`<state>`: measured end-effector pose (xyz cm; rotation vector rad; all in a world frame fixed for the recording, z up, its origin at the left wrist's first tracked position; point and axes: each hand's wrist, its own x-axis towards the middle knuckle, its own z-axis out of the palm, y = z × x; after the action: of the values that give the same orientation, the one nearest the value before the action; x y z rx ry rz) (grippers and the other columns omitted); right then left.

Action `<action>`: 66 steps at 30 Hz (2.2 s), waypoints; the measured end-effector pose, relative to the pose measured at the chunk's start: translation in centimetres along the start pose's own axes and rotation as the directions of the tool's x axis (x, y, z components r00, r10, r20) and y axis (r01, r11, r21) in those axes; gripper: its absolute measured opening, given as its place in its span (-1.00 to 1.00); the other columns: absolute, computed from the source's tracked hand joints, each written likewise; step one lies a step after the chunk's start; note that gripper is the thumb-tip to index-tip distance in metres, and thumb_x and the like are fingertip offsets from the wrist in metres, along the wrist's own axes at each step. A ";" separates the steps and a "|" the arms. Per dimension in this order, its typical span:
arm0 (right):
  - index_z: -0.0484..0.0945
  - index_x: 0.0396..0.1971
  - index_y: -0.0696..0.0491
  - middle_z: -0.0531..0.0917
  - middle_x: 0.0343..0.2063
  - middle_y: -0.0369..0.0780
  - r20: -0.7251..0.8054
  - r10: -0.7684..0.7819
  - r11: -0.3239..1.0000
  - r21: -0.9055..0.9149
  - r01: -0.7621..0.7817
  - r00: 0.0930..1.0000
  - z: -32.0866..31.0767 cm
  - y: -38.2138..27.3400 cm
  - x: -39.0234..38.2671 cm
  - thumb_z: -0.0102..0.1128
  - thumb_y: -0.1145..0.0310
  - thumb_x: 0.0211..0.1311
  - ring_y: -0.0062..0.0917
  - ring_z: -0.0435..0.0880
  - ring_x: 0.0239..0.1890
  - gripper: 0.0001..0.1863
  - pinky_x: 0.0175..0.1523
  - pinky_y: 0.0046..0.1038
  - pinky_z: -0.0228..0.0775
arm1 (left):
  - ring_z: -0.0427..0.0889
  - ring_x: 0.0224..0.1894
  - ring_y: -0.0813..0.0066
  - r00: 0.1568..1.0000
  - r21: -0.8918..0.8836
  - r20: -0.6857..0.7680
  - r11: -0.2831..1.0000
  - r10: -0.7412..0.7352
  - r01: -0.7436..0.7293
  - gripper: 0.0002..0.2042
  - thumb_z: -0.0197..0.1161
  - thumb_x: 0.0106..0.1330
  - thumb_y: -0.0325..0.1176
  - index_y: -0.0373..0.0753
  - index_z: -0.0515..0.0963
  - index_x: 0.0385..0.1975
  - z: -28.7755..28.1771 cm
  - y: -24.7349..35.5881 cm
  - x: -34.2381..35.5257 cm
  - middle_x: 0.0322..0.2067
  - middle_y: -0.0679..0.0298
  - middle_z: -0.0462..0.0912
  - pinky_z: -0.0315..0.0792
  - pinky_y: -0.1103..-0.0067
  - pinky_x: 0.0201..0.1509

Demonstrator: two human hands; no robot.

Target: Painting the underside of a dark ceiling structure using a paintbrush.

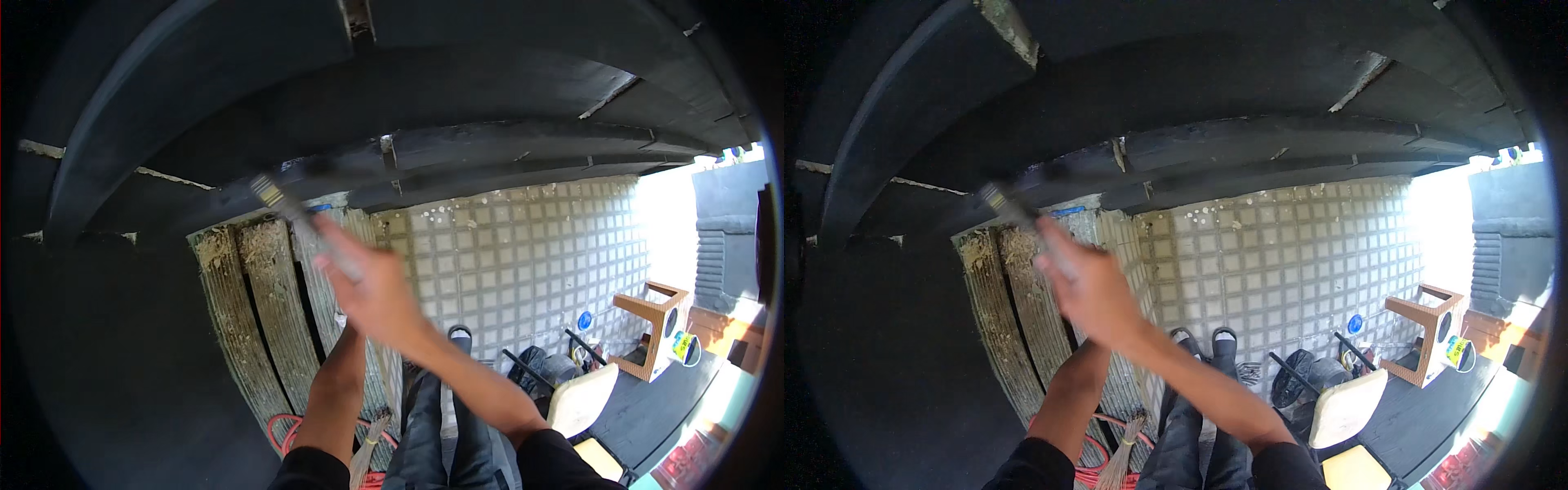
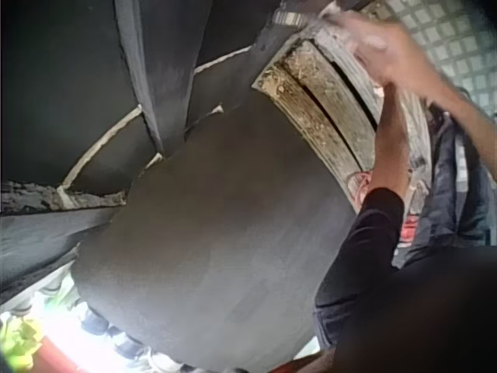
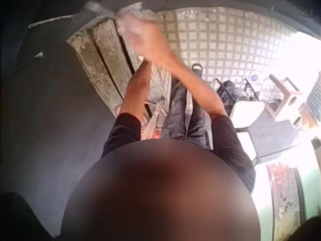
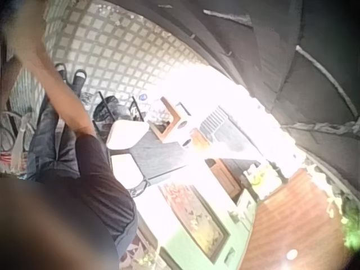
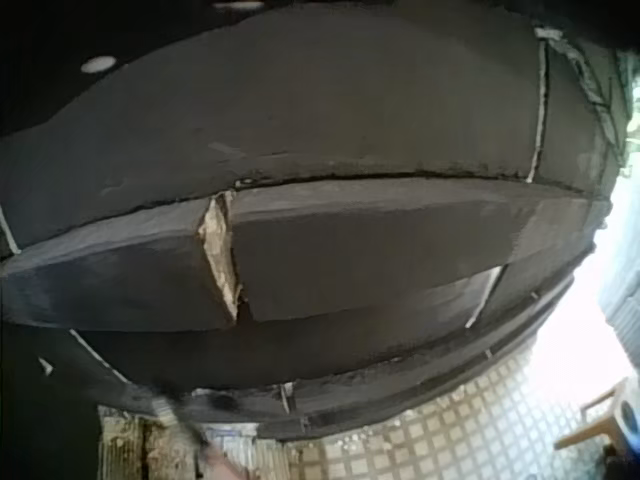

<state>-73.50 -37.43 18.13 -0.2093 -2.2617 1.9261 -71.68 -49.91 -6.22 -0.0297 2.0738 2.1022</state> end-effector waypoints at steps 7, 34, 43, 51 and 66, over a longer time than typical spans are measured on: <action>0.52 0.23 0.18 0.73 -0.05 -0.05 -0.412 0.017 0.987 -0.136 -0.080 0.911 -19.0 6.2 0.5 0.28 0.31 0.38 -0.51 0.73 -0.15 -0.52 -0.08 -0.50 0.56 | -0.01 0.55 -0.02 0.978 0.944 0.095 0.296 0.184 -0.147 -0.14 0.30 0.07 -0.44 -0.28 0.11 0.47 -0.1 -2.3 0.6 0.51 0.08 0.06 -0.03 0.12 0.57; 0.37 0.33 0.25 0.71 -0.03 0.03 -0.350 -0.114 0.993 -0.002 0.121 0.930 -7.0 6.9 -0.3 0.23 0.25 0.42 -0.34 0.71 0.04 -0.40 0.15 -0.40 0.50 | 0.01 0.54 0.00 0.979 0.949 0.078 0.288 0.190 -0.132 -0.16 0.29 0.11 -0.42 -0.26 0.10 0.47 0.1 -2.4 0.7 0.51 0.09 0.08 -0.06 0.14 0.58; 0.42 0.30 0.25 0.71 -0.02 -0.02 -0.499 0.109 0.974 -0.117 -0.192 0.860 -19.8 8.9 -0.2 0.25 0.27 0.39 -0.41 0.71 -0.05 -0.43 0.08 -0.41 0.52 | 0.01 0.55 0.00 0.982 0.947 0.085 0.294 0.171 -0.133 -0.16 0.27 0.11 -0.43 -0.26 0.10 0.47 -0.1 -2.5 0.7 0.51 0.09 0.07 -0.06 0.14 0.58; 0.39 0.35 0.14 0.35 -0.64 -0.46 -0.766 0.134 0.972 0.225 0.067 0.629 -24.9 7.8 -1.2 0.22 0.30 0.43 -0.85 0.22 -0.71 -0.45 -0.66 -0.69 0.00 | 0.00 0.55 0.01 0.973 0.948 0.104 0.275 0.204 -0.159 -0.16 0.26 0.10 -0.43 -0.26 0.10 0.47 -0.4 -2.8 0.6 0.51 0.10 0.07 -0.04 0.14 0.58; 0.40 0.29 0.29 0.50 0.24 0.15 -0.154 0.041 0.980 0.200 -0.009 0.987 -11.5 -0.3 -0.2 0.27 0.35 0.37 -0.22 0.38 0.40 -0.43 0.46 -0.33 0.13 | -0.02 0.56 0.01 0.975 0.967 0.098 0.212 0.199 -0.141 -0.13 0.30 0.08 -0.44 -0.27 0.08 0.47 -0.7 -3.2 0.7 0.51 0.10 0.06 -0.05 0.13 0.57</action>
<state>-70.82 -26.44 20.20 -0.3522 -1.9624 2.0521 -72.03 -50.53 -9.47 0.3488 3.1243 0.4091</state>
